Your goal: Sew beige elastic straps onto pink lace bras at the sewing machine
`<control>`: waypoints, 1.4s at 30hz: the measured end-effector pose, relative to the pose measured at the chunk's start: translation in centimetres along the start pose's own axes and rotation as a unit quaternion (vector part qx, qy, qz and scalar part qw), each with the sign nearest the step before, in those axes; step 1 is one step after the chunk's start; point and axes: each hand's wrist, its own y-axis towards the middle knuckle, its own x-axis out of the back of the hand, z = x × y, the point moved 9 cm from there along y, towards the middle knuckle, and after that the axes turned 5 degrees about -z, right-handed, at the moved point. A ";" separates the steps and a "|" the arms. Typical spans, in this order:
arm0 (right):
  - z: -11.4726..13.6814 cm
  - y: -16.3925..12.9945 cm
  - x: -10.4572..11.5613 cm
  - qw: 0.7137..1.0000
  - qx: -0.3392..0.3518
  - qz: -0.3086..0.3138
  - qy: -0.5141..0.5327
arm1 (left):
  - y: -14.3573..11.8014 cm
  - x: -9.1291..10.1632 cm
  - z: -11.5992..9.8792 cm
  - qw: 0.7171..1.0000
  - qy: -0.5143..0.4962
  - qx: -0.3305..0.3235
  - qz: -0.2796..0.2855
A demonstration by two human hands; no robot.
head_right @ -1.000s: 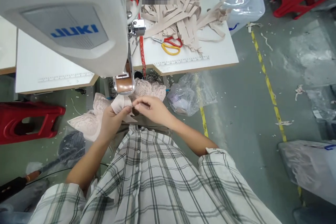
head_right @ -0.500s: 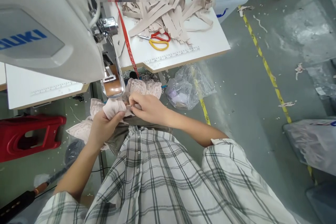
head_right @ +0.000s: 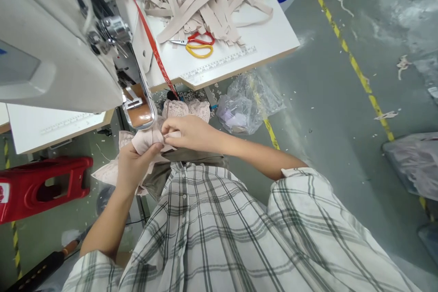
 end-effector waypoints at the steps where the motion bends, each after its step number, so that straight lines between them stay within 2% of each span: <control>1: -0.2 0.2 0.0 1.000 -0.001 0.010 0.013 | 0.1 0.1 0.1 1.000 -0.007 0.004 -0.007; 4: -0.9 0.7 -0.3 0.997 -0.017 0.030 0.062 | 0.5 0.0 0.7 0.999 -0.043 0.026 -0.013; 8: -2.4 0.5 -1.4 0.980 -0.099 0.054 0.164 | 0.9 -0.6 1.2 0.992 -0.117 0.050 -0.009; 11: -2.5 0.2 -1.7 0.969 -0.125 0.056 0.207 | 1.0 -0.8 1.4 0.988 -0.138 0.066 -0.025; 15: -1.9 0.0 -1.0 0.975 -0.125 0.020 0.182 | 0.6 -1.0 0.9 0.983 -0.160 0.064 -0.064; 18: -0.5 0.1 0.1 0.990 -0.074 -0.030 0.117 | 0.4 -0.8 -0.2 0.984 -0.149 0.047 -0.083; 20: 0.2 0.2 0.6 0.994 -0.048 -0.041 0.088 | 0.1 -0.5 -0.4 0.988 -0.126 0.043 -0.077; 23: 0.2 0.6 0.3 0.986 -0.073 0.010 0.147 | -0.5 0.1 0.4 0.990 -0.125 0.034 -0.060; 27: 1.6 1.6 0.5 0.950 -0.116 0.075 0.280 | -1.9 -0.2 2.0 0.968 -0.247 -0.007 -0.042; 29: 3.4 2.5 0.5 0.942 -0.110 0.128 0.289 | -2.4 -0.8 2.0 0.963 -0.265 -0.031 -0.023; 31: 5.2 3.5 0.5 0.954 -0.076 0.180 0.227 | -2.4 0.1 0.8 0.961 -0.253 -0.103 -0.042; 33: 6.5 5.1 1.3 0.982 -0.014 0.163 0.095 | -2.3 2.6 -1.1 0.951 -0.200 -0.213 -0.101; 35: 7.3 6.7 2.3 0.991 0.045 0.111 -0.052 | -2.1 4.6 -2.8 0.937 -0.073 -0.313 -0.139; 37: 7.7 7.7 2.6 0.984 0.073 0.081 -0.144 | -1.4 4.8 -3.5 0.911 0.101 -0.381 -0.123; 39: 7.6 8.1 2.4 0.978 0.076 0.089 -0.175 | -0.5 3.9 -3.1 0.866 0.246 -0.431 -0.069; 42: 7.6 8.3 2.2 0.977 0.071 0.095 -0.179 | 0.7 3.0 -1.9 0.811 0.343 -0.473 -0.018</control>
